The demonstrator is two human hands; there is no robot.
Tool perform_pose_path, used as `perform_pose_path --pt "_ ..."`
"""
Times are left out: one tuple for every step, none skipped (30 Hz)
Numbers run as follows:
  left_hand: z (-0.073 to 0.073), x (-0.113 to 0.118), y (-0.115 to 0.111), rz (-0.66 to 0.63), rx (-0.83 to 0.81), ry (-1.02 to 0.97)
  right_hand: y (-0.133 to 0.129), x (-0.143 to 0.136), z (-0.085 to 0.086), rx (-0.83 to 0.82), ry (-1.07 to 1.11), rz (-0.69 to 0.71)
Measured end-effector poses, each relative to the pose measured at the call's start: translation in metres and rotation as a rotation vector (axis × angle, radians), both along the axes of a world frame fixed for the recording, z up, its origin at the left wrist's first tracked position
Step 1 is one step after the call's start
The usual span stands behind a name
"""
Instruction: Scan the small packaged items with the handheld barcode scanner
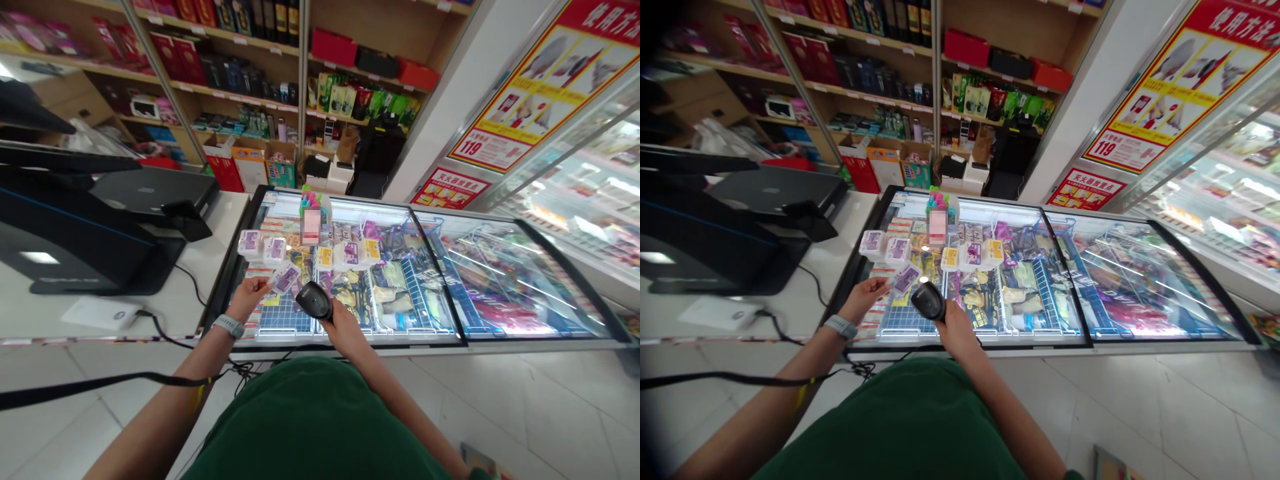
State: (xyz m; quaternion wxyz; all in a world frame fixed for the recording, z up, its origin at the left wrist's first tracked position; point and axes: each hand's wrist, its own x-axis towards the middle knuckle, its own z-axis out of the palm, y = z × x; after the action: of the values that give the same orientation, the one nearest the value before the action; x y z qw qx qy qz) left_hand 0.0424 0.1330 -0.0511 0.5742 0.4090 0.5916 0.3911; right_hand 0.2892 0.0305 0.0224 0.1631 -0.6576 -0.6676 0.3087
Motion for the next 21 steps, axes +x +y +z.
perform_pose_path --pt "0.000 0.000 0.000 0.001 -0.012 0.001 0.000 0.000 0.000 0.003 0.001 0.000" --pt "-0.001 0.000 -0.001 0.003 -0.026 0.005 0.000 0.001 -0.001 0.008 0.005 0.001" --pt "-0.003 -0.001 -0.002 0.005 -0.044 0.010 -0.001 0.001 -0.002 0.014 0.009 0.002" --pt "-0.006 -0.003 -0.004 0.008 -0.066 0.016 -0.001 0.001 -0.003 0.018 0.014 0.000" --pt "-0.010 -0.005 -0.006 0.011 -0.092 0.022 -0.001 0.002 -0.004 0.019 0.020 -0.004" --pt "-0.014 -0.008 -0.008 0.018 -0.121 0.027 -0.002 0.003 -0.005 0.020 0.028 -0.009" --pt "-0.020 -0.011 -0.010 0.030 -0.153 0.032 -0.002 0.003 -0.007 0.022 0.036 -0.016" --pt "-0.026 -0.015 -0.013 0.047 -0.186 0.035 -0.002 0.004 -0.008 0.026 0.044 -0.021" --pt "-0.032 -0.019 -0.015 0.073 -0.219 0.038 -0.003 0.005 -0.009 0.031 0.052 -0.026" --pt "-0.039 -0.024 -0.016 0.104 -0.252 0.043 -0.003 0.005 -0.010 0.036 0.057 -0.031" --pt "-0.045 -0.028 -0.016 0.139 -0.283 0.051 -0.004 0.006 -0.010 0.038 0.057 -0.036" --pt "-0.051 -0.033 -0.016 0.176 -0.310 0.062 -0.004 0.007 -0.011 0.036 0.053 -0.040" --pt "-0.056 -0.037 -0.014 0.211 -0.333 0.073 -0.004 0.007 -0.011 0.030 0.045 -0.043" --pt "-0.061 -0.040 -0.011 0.242 -0.349 0.083 -0.005 0.008 -0.011 0.023 0.036 -0.046" --pt "-0.065 -0.043 -0.008 0.268 -0.360 0.093 -0.005 0.008 -0.010 0.017 0.028 -0.049" --pt "-0.069 -0.045 -0.004 0.290 -0.366 0.103 -0.006 0.008 -0.010 0.014 0.022 -0.051" --pt "-0.072 -0.047 0.001 0.308 -0.368 0.112 -0.007 0.008 -0.009 0.015 0.021 -0.051" --pt "-0.074 -0.047 0.005 0.325 -0.365 0.124 -0.007 0.007 -0.009 0.018 0.022 -0.052" --pt "-0.076 -0.047 0.009 0.343 -0.356 0.137 -0.008 0.007 -0.008 0.023 0.025 -0.052" --pt "-0.077 -0.047 0.013 0.365 -0.339 0.154 -0.008 0.007 -0.008 0.027 0.028 -0.051" --pt "-0.078 -0.046 0.016 0.389 -0.316 0.175 -0.009 0.007 -0.008 0.029 0.028 -0.053"
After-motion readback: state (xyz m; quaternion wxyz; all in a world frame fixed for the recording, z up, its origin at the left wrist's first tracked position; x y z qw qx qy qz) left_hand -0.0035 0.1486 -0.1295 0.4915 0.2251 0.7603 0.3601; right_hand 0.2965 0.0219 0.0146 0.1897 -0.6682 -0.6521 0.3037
